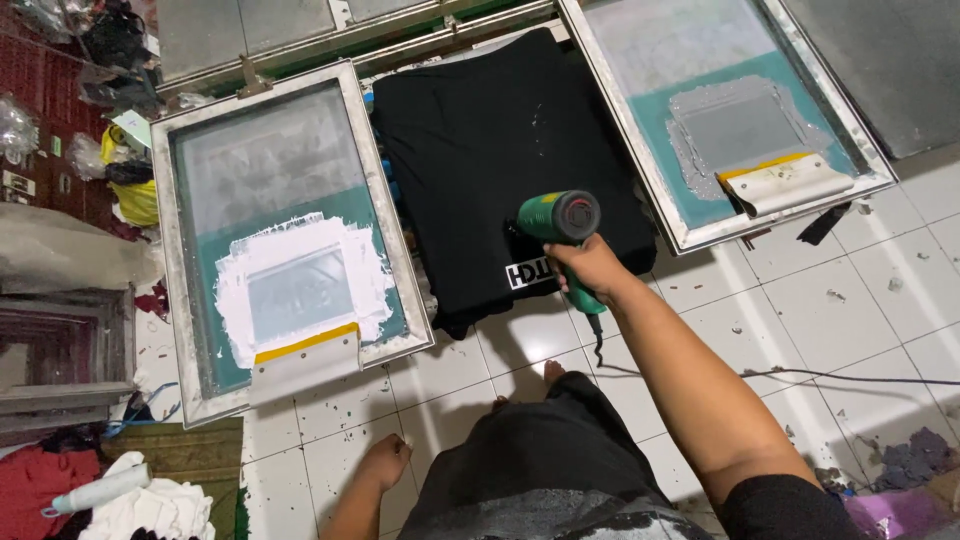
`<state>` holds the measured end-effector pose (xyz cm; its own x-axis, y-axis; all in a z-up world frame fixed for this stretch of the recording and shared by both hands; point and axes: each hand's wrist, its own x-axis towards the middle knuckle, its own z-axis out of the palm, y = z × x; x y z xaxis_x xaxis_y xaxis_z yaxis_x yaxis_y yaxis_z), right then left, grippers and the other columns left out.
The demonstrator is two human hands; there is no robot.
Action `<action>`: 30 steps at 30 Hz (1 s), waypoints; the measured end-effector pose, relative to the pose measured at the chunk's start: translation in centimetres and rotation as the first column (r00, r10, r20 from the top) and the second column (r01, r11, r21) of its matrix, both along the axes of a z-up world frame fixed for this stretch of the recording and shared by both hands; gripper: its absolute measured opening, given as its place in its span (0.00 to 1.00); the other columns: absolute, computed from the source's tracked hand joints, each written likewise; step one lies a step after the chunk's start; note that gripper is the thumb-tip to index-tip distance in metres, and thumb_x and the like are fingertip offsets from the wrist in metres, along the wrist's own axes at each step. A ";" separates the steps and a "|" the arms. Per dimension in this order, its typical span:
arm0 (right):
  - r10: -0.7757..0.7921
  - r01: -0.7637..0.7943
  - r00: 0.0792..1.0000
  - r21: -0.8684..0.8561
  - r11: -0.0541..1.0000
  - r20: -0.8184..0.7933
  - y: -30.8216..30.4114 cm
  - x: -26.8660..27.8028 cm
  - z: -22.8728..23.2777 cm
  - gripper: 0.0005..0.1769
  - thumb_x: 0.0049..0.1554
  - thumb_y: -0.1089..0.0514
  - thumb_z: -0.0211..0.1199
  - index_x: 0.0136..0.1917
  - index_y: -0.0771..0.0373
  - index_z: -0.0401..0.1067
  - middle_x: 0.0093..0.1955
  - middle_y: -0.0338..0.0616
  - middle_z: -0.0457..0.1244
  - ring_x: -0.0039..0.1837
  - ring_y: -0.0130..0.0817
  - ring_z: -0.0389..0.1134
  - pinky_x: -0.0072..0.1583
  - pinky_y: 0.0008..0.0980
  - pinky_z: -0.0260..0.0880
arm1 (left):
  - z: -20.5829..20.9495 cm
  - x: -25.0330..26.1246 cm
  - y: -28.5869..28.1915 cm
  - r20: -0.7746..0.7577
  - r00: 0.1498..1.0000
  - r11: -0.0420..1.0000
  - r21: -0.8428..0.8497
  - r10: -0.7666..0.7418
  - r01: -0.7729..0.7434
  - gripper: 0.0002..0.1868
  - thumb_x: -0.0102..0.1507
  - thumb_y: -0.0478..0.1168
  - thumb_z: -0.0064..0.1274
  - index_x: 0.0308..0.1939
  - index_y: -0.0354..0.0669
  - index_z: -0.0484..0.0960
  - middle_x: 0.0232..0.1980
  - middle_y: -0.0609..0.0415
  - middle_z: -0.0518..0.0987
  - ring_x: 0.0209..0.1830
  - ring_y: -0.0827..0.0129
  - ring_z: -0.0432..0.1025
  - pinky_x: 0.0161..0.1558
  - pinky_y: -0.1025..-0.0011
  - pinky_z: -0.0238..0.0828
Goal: Using a heat gun to dry a printed design on a t-shirt and then manually smoothing and aligning the t-shirt on the printing platen.
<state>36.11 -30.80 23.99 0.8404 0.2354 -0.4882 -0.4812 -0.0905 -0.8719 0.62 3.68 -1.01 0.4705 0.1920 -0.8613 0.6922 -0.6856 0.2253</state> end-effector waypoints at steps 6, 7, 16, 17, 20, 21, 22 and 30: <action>-0.036 0.036 0.999 -0.002 0.999 -0.034 -1.5 0.1 0.2 0.08 0.58 0.61 0.63 0.38 0.64 0.67 0.27 0.46 0.57 0.26 0.35 0.57 0.31 0.33 0.60 | -0.7 0.0 -0.1 0.007 1.000 1.000 0.000 0.014 -0.014 0.29 0.69 0.60 0.38 0.67 0.49 0.74 0.68 0.51 0.78 0.65 0.55 0.73 0.60 0.63 0.71; -0.019 0.018 0.999 -0.031 0.999 -0.037 -1.8 -0.1 0.8 0.11 0.58 0.60 0.64 0.37 0.64 0.66 0.26 0.47 0.57 0.27 0.35 0.57 0.32 0.34 0.60 | -1.0 -0.1 -0.2 0.019 0.999 0.999 -0.013 0.032 -0.031 0.29 0.69 0.60 0.38 0.65 0.48 0.75 0.66 0.51 0.79 0.63 0.56 0.74 0.59 0.64 0.71; 0.030 -0.010 0.984 -0.114 0.993 0.174 -1.7 -1.0 -2.0 0.12 0.55 0.60 0.63 0.33 0.59 0.64 0.22 0.44 0.57 0.24 0.35 0.60 0.31 0.34 0.61 | -0.2 0.6 -0.6 -0.008 1.000 1.000 0.007 0.016 -0.016 0.27 0.69 0.58 0.41 0.64 0.47 0.76 0.66 0.51 0.79 0.64 0.55 0.74 0.59 0.62 0.71; 0.030 -0.010 0.984 -0.114 0.993 0.175 -1.5 -1.3 -1.2 0.12 0.55 0.60 0.63 0.33 0.59 0.64 0.22 0.44 0.57 0.24 0.35 0.60 0.31 0.34 0.61 | 0.4 0.8 -0.6 -0.007 1.000 1.000 0.007 0.016 -0.016 0.27 0.69 0.58 0.41 0.64 0.47 0.76 0.66 0.51 0.79 0.64 0.55 0.74 0.59 0.62 0.71; 0.077 -0.077 0.997 0.056 0.995 0.005 -1.2 -2.0 -0.7 0.11 0.56 0.66 0.59 0.33 0.63 0.63 0.24 0.47 0.57 0.26 0.36 0.59 0.32 0.35 0.64 | 1.4 1.1 -0.4 -0.006 1.000 1.000 0.000 -0.010 0.010 0.25 0.71 0.57 0.40 0.65 0.48 0.75 0.66 0.51 0.79 0.64 0.55 0.74 0.59 0.61 0.72; 0.057 -0.053 0.995 -0.053 0.997 0.085 -1.3 -2.0 -1.8 0.09 0.55 0.63 0.64 0.36 0.61 0.66 0.28 0.44 0.59 0.29 0.34 0.61 0.35 0.35 0.64 | 1.1 1.2 -0.2 0.000 1.000 1.000 -0.007 0.010 -0.010 0.26 0.70 0.58 0.40 0.65 0.48 0.75 0.67 0.51 0.79 0.64 0.55 0.74 0.59 0.61 0.72; 0.045 -0.019 0.985 -0.159 0.987 0.165 -1.4 -2.0 -2.9 0.09 0.54 0.61 0.69 0.39 0.58 0.69 0.31 0.42 0.61 0.33 0.32 0.63 0.38 0.35 0.65 | 0.9 1.1 0.0 0.003 1.000 0.999 -0.015 0.031 -0.031 0.27 0.70 0.58 0.40 0.65 0.48 0.75 0.67 0.51 0.78 0.64 0.54 0.75 0.58 0.62 0.73; 0.035 -0.028 0.999 -0.203 0.979 0.034 -2.0 -4.9 1.2 0.15 0.58 0.50 0.67 0.42 0.63 0.69 0.32 0.50 0.66 0.35 0.39 0.69 0.44 0.38 0.71 | -0.9 0.4 0.0 -0.091 0.995 0.999 -0.004 -0.039 0.039 0.31 0.71 0.60 0.37 0.72 0.49 0.69 0.73 0.54 0.73 0.71 0.57 0.70 0.66 0.63 0.68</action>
